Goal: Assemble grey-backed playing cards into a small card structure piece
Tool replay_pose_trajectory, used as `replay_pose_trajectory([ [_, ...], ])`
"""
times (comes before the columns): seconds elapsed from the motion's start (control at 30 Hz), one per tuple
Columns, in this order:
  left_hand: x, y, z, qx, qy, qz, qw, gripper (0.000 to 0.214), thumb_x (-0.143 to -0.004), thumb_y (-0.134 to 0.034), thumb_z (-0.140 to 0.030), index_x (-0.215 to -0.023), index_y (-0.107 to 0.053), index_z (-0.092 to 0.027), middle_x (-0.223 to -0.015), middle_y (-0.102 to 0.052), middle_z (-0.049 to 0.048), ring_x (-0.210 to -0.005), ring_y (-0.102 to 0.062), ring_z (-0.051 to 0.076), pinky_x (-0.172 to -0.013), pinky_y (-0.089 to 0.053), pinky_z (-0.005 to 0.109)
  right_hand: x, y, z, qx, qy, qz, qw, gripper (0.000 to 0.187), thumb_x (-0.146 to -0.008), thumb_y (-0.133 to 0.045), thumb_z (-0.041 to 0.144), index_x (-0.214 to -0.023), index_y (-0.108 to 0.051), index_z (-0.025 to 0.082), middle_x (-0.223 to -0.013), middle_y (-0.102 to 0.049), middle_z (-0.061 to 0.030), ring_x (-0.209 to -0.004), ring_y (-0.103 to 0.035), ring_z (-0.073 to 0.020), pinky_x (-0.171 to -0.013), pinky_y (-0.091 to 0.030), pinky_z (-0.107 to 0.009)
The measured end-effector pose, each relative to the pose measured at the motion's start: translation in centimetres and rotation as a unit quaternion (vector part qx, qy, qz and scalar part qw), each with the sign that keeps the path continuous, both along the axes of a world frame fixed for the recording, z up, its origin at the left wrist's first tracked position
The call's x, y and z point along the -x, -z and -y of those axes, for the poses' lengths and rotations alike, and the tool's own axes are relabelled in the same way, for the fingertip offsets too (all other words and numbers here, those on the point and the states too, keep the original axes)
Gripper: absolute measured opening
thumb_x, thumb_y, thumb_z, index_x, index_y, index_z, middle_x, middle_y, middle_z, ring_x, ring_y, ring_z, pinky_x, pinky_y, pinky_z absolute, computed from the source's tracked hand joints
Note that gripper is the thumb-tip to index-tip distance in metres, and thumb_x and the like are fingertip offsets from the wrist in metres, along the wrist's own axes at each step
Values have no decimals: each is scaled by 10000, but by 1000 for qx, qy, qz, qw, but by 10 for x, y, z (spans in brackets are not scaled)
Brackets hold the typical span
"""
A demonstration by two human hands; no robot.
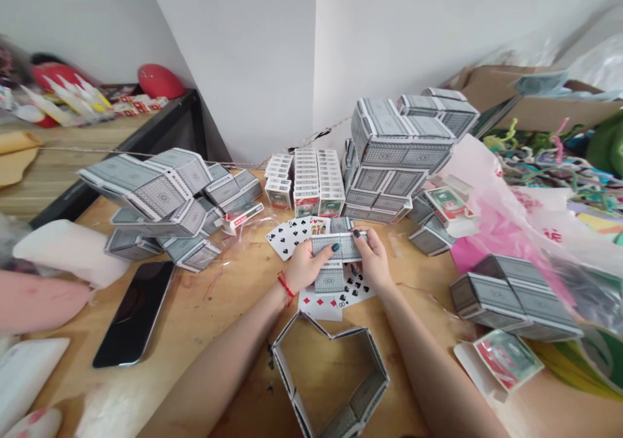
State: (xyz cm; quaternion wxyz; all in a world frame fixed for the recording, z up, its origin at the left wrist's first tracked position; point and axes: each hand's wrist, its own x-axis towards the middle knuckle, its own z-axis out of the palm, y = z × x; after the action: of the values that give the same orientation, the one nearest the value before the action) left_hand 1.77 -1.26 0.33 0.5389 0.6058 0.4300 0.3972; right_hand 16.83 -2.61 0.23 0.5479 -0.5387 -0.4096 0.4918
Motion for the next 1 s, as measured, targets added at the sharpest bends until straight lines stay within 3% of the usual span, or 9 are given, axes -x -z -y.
replay_pose_trajectory([
  [0.07, 1, 1, -1, -2, -21, 22, 1000, 292, -773, -543, -393, -925, -629, -159, -876, -675, 45, -811, -614, 184, -718, -487, 305, -3, -4, -2, 0, 0, -43, 999, 298, -784, -466, 496, -911, -494, 228, -539, -423, 53, -344, -359, -80, -299, -295, -207],
  [0.17, 2, 2, -3, -18, -120, 57, 991, 285, -751, -574, -381, -908, -634, -151, -909, -675, 54, -866, -610, 193, -769, -474, 309, -9, -10, -6, 0, -16, -93, 996, 368, -795, -402, 531, -940, -513, 211, -637, -519, 8, -402, -435, -102, -332, -371, -233],
  [0.27, 3, 3, -7, -29, -214, 96, 972, 297, -723, -608, -363, -917, -624, -139, -952, -668, 74, -897, -608, 196, -802, -466, 314, -15, -15, -8, 16, -66, -93, 993, 369, -776, -453, 522, -881, -548, 182, -688, -562, -20, -460, -485, -109, -390, -428, -247],
  [0.4, 2, 3, -8, -42, -254, 138, 956, 315, -690, -647, -320, -930, -599, -122, -976, -654, 95, -907, -606, 196, -816, -465, 321, -10, -15, -6, 31, -86, -70, 993, 378, -752, -499, 533, -801, -571, 165, -687, -571, -30, -523, -527, -122, -448, -468, -258],
  [0.57, 2, 0, -5, -25, -247, 154, 956, 316, -681, -651, -321, -921, -598, -123, -904, -661, 79, -831, -616, 188, -749, -484, 308, 5, -5, -2, 43, -154, -50, 986, 290, -647, -671, 427, -743, -554, 180, -662, -545, 11, -562, -544, -124, -505, -494, -268],
  [0.73, 4, -3, -1, -61, -214, 116, 968, 166, -702, -636, -293, -737, -586, -138, -691, -607, 15, -668, -572, 127, -624, -475, 239, -2, 4, -6, -1, -54, -81, 995, 239, -674, -667, 373, -783, -551, 195, -621, -519, 42, -500, -471, -78, -466, -405, -203],
  [0.87, 1, -3, 2, -28, -139, 181, 973, 245, -721, -617, -274, -921, -516, -173, -845, -615, 36, -705, -586, 138, -553, -505, 241, -6, 5, -9, -22, 12, -115, 993, 248, -687, -652, 380, -828, -554, 201, -741, -566, 10, -628, -526, -109, -581, -444, -235],
  [1.0, -3, -3, 2, 46, -76, 188, 978, 331, -744, -590, -320, -1026, -464, -201, -953, -594, 56, -700, -596, 159, -448, -511, 243, -1, 5, -7, -14, -16, -53, 998, 265, -737, -574, 451, -845, -510, 218, -752, -555, 9, -627, -534, -122, -560, -457, -248],
])
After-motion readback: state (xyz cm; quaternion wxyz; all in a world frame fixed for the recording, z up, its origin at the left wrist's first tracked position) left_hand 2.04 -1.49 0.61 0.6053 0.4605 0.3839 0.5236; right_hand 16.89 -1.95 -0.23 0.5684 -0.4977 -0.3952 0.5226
